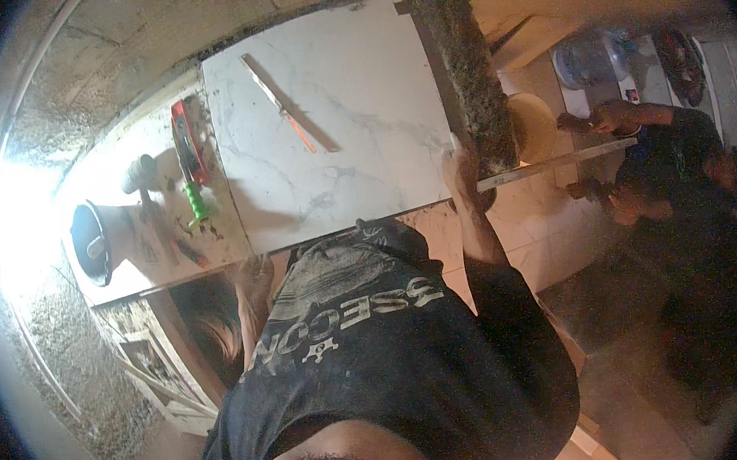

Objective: The person installs tiles on a countertop by applying mortar, placing the tiles, and using a hammer and a piece of wood to level them and tap them into place.

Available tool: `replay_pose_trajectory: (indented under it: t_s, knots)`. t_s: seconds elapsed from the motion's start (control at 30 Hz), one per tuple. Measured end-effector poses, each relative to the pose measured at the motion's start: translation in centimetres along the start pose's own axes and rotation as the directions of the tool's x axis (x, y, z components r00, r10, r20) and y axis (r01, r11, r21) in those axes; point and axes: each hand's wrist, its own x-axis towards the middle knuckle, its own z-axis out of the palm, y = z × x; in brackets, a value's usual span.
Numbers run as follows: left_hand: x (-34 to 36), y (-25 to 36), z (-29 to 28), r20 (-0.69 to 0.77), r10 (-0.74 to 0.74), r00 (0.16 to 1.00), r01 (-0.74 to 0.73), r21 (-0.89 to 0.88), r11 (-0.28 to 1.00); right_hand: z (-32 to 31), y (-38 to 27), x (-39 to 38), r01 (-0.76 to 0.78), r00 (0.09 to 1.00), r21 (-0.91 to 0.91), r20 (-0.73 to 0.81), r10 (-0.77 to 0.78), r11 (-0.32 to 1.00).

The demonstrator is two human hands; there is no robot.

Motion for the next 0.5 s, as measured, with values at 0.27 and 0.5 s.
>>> replay_pose_trajectory:
  t_s: [0.27,0.5]
  knots:
    - [-3.5,3.6,6.7,-0.07,0.146,0.987,-0.039,0.772,0.634,-1.3,5.9,-5.5,0.084,0.992,0.096,0.087,-0.093,0.992]
    - [0.7,0.3,6.2,-0.349,-0.124,0.929,0.012,-0.307,0.952,-1.0,0.2,-5.2,0.068,0.965,0.114,0.244,-0.095,0.991]
